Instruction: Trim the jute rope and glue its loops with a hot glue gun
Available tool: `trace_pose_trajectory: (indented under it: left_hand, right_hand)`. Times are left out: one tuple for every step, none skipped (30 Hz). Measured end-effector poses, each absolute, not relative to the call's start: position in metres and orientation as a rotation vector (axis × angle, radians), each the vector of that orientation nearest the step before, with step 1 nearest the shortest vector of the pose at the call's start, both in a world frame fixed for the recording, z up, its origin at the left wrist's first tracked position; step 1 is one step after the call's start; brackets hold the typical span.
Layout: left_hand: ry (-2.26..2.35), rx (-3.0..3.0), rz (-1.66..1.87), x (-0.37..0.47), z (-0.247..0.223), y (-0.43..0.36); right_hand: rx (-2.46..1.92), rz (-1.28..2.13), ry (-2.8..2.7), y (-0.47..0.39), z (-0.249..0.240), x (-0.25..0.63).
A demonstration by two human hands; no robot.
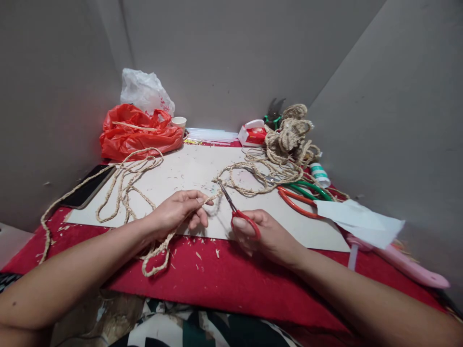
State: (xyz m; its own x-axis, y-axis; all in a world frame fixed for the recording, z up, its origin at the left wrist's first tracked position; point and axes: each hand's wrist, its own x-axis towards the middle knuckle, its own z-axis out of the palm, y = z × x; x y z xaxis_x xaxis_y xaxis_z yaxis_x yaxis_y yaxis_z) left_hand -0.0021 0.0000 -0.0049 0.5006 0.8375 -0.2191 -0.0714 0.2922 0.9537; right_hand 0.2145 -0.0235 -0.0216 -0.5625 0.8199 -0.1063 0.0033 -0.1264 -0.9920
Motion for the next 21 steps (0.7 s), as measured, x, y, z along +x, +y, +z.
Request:
trace_pose_trajectory:
  left_hand:
    - [0.82,1.094,0.68,-0.003,-0.005,0.0]
    - [0.79,1.08,0.648,-0.004,-0.005,0.0]
    - [0.761,1.07,0.62,-0.004,-0.005,0.0]
    - [0.738,1.062,0.595,-0.005,-0.004,0.0]
    - [0.718,1.055,0.575,-0.005,-0.004,0.0]
    - [0.699,1.05,0.559,-0.006,-0.003,-0.001]
    - [0.682,1.047,0.548,-0.006,-0.002,-0.001]
    - [0.666,1.046,0.536,-0.006,-0.001,-0.001]
    - [0.652,1.043,0.526,-0.005,-0.001,-0.002]
    - [0.64,1.04,0.517,-0.005,-0.001,-0.003]
    - [0.629,1.038,0.509,-0.004,-0.001,-0.003]
    - [0.62,1.037,0.501,-0.004,-0.002,-0.004]
    - [0.613,1.04,0.493,-0.003,-0.003,-0.005]
    - [0.608,1.049,0.484,-0.002,-0.004,-0.006]
    - [0.603,1.064,0.477,-0.002,-0.005,-0.008]
    - [0.596,1.084,0.469,-0.001,-0.006,-0.009]
    - [0.587,1.104,0.463,0.0,-0.006,-0.01]
    - [0.577,1.12,0.458,0.0,-0.007,-0.011]
    - [0.565,1.131,0.453,0.001,-0.008,-0.011]
    - [0.556,1.137,0.446,0.001,-0.009,-0.012]
    - [0.551,1.142,0.438,0.002,-0.01,-0.012]
  right_hand:
    - [-0.937,1.737,-1.551,-0.023,-0.021,0.214]
    - [-0.944,1.726,-1.555,-0.023,-0.021,0.214]
    - [-0.951,1.719,-1.551,-0.023,-0.021,0.214]
    - [-0.962,1.714,-1.535,-0.023,-0.022,0.214]
    - [-0.974,1.706,-1.509,-0.023,-0.022,0.214]
    - [-0.987,1.69,-1.473,-0.022,-0.023,0.214]
    - [-0.996,1.667,-1.43,-0.022,-0.023,0.214]
    - [-0.998,1.644,-1.378,-0.02,-0.023,0.213]
    - [-0.994,1.633,-1.315,-0.019,-0.023,0.213]
    - [-0.982,1.642,-1.245,-0.018,-0.022,0.212]
    - [-0.958,1.675,-1.168,-0.017,-0.021,0.211]
    - [-0.928,1.737,-1.089,-0.015,-0.019,0.211]
    - [-0.89,1.819,-1.011,-0.014,-0.017,0.21]
    - [-0.849,1.908,-0.939,-0.013,-0.015,0.21]
    - [-0.809,1.991,-0.874,-0.012,-0.013,0.21]
    - [-0.77,2.064,-0.813,-0.012,-0.011,0.21]
    - [-0.739,2.119,-0.757,-0.011,-0.009,0.21]
    - [-0.718,2.15,-0.708,-0.01,-0.008,0.21]
    - [-0.706,2.159,-0.671,-0.009,-0.007,0.21]
    - [-0.702,2.156,-0.648,-0.008,-0.007,0.21]
    - [-0.701,2.14,-0.64,-0.008,-0.006,0.21]
